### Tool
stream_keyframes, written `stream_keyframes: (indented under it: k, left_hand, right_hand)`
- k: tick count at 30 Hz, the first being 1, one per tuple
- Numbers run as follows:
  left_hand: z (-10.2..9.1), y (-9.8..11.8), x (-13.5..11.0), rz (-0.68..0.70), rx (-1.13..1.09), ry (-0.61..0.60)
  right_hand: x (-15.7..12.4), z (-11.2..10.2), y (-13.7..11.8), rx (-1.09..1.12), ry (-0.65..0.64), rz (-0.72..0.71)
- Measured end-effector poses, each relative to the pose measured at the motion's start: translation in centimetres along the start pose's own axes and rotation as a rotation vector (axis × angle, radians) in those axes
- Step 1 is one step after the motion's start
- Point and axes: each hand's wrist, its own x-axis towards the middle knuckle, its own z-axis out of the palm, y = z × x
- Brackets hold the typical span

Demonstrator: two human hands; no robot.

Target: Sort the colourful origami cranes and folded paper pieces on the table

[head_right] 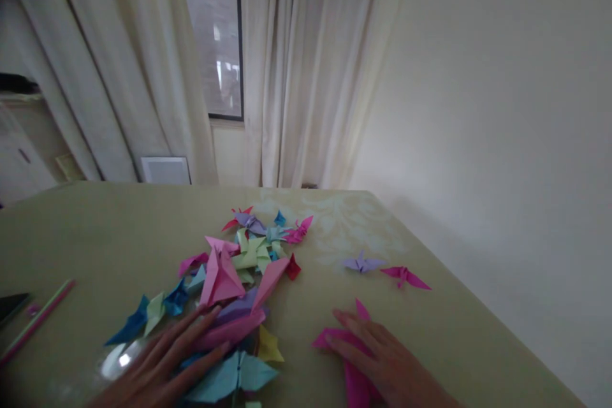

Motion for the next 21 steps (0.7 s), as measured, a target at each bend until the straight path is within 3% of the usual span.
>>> stream_keyframes:
  k: [4,8,11,16,19,21]
  left_hand:
    - [0.0,1.5,4.0,0.068,-0.008,-0.004]
    - [0.3,2.8,6.9,0.085,-0.048,0.013]
    - [1.8,2.8,8.0,0.046,-0.017,0.050]
    - [4.4,0.0,6.4,0.010,0.126,0.147]
    - [3.5,-2.5,4.1,-0.067,0.149,0.177]
    - [2.0,-4.4,2.5,-0.211,0.145,0.197]
  right_hand:
    - [0.6,1.8,0.3,0.029,0.065,0.049]
    - [4.7,2.5,0.5,0.093,0.123,0.149]
    - [8.7,2.3,0.7,0.101,0.190,0.168]
    - [14.9,1.3,1.0,0.106,0.270,0.059]
    - [16.6,-0.3,1.2,0.068,0.296,-0.073]
    - [16.6,-1.7,2.1,0.000,0.343,-0.072]
